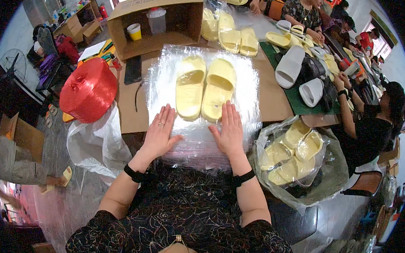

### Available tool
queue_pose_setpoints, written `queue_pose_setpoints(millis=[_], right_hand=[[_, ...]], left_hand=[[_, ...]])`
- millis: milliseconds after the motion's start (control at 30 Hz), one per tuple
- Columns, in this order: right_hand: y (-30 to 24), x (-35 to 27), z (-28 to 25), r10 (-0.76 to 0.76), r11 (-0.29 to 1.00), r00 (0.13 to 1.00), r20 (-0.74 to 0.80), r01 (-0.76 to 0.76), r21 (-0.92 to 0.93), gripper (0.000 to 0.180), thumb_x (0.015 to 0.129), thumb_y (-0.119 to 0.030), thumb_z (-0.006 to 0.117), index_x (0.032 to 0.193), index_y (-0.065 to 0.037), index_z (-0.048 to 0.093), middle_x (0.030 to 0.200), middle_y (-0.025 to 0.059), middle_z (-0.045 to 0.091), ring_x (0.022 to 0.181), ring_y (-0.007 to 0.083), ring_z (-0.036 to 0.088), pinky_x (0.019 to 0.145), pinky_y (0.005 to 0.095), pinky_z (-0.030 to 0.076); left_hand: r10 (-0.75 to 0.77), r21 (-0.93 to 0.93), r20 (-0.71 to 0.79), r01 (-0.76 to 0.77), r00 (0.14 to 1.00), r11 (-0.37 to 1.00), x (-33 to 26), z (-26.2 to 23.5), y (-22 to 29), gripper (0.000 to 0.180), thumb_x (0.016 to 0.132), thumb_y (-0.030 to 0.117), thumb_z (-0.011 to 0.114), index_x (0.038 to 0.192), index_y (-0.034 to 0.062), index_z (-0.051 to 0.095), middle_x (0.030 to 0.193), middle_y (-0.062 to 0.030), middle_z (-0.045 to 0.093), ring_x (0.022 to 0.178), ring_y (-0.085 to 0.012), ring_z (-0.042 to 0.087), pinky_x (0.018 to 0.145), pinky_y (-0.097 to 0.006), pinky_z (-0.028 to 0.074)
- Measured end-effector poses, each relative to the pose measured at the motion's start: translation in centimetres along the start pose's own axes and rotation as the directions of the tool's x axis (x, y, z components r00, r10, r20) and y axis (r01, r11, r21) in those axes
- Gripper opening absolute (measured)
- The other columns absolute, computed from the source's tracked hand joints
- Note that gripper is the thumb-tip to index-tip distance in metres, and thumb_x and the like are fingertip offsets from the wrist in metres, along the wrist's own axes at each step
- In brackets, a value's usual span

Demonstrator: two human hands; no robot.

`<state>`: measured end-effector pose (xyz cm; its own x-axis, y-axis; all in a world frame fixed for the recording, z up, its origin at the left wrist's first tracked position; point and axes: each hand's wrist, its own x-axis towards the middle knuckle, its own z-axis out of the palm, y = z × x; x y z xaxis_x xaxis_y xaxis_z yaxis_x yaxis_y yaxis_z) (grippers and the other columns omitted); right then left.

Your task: The recorder is packing pairs of finished slides into plastic bags and then into a larger white sack.

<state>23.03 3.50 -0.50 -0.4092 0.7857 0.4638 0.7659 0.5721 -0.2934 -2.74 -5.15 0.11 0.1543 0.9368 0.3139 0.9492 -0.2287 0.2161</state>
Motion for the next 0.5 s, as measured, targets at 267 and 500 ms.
queue_pose_setpoints(millis=[267,500], right_hand=[[-0.4,0.1,-0.5,-0.013,0.998,1.000,0.024,0.012,0.055,0.079,0.091,-0.045,0.060,0.150,-0.001,0.030,0.157,0.0194,0.027,0.145,0.0371,0.026,0.118,0.0488,0.023],[-1.7,2.8,-2.3,-0.004,0.995,0.990,-0.141,0.018,0.095,0.055,0.086,-0.034,0.070,0.127,-0.001,0.055,0.138,0.0231,0.049,0.130,0.0421,0.043,0.107,0.0501,0.035]], left_hand=[[-0.160,-0.221,0.151,0.191,0.975,0.956,1.6,-4.4,0.5,0.065,0.093,0.041,0.059,0.140,-0.0018,0.045,0.150,-0.0256,0.038,0.141,-0.0396,0.034,0.113,-0.048,0.032],[-0.017,-0.276,-0.132,-0.020,0.991,0.961,-4.6,-8.6,-0.2,0.047,0.087,0.027,0.070,0.127,0.0057,0.059,0.137,-0.0157,0.056,0.128,-0.0350,0.050,0.107,-0.044,0.040]])
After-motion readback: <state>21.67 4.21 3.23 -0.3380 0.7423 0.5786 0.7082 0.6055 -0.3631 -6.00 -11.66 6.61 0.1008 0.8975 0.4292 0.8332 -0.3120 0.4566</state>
